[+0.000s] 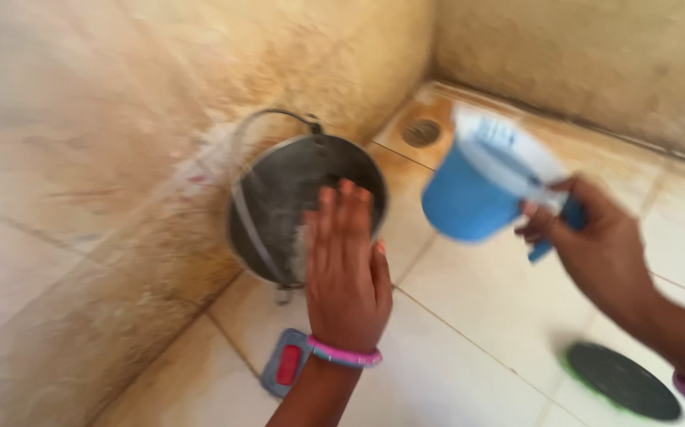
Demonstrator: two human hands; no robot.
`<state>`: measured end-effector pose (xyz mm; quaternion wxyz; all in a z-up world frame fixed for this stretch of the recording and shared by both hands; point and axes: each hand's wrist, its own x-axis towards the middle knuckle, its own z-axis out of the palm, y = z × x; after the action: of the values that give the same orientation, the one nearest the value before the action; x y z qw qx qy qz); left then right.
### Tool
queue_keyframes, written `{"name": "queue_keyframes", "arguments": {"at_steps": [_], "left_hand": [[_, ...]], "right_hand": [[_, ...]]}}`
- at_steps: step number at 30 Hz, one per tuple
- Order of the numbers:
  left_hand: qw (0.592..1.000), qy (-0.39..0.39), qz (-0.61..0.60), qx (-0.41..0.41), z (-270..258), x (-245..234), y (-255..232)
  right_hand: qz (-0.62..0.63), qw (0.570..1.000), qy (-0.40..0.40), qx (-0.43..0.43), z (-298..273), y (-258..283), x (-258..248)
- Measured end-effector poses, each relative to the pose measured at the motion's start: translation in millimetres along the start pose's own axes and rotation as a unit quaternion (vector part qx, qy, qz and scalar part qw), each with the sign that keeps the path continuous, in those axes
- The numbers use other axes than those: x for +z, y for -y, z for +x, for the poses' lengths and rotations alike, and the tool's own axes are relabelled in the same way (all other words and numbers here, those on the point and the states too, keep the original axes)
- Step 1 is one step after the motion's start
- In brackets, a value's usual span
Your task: The person scrubs a small blue plastic container with a green scrubbing brush and a pink bar of soap, then rinses it with water from a blue plastic cup. The person also scrubs the tiled wall and floor with the brush. A metal bucket and a blue plastic basket are present in the scene.
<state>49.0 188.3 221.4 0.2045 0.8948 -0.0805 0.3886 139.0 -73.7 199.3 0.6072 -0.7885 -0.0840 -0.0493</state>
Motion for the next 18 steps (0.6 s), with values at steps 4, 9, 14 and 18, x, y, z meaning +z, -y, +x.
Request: {"name": "queue_keyframes", "arguments": {"at_steps": [4,9,14,18], "left_hand": [[0.960,0.012,0.273,-0.055,20.0,-18.7,40.2],[0.944,0.040,0.311,-0.105,6.4,-23.8,85.2],[0.963,0.056,0.188,-0.184,-14.0,-8.6,110.3],[0.959,0.087,0.146,-0.228,-26.3,1.5,127.8]], "right_hand": [[0.045,0.997,0.053,-0.039,35.9,73.0,63.9],[-0.338,0.913,0.129,-0.188,57.3,92.6,185.4],[-0.523,0.796,0.292,-0.092,68.9,68.9,267.1],[-0.537,0.771,0.329,-0.092,77.4,49.3,300.5]]}}
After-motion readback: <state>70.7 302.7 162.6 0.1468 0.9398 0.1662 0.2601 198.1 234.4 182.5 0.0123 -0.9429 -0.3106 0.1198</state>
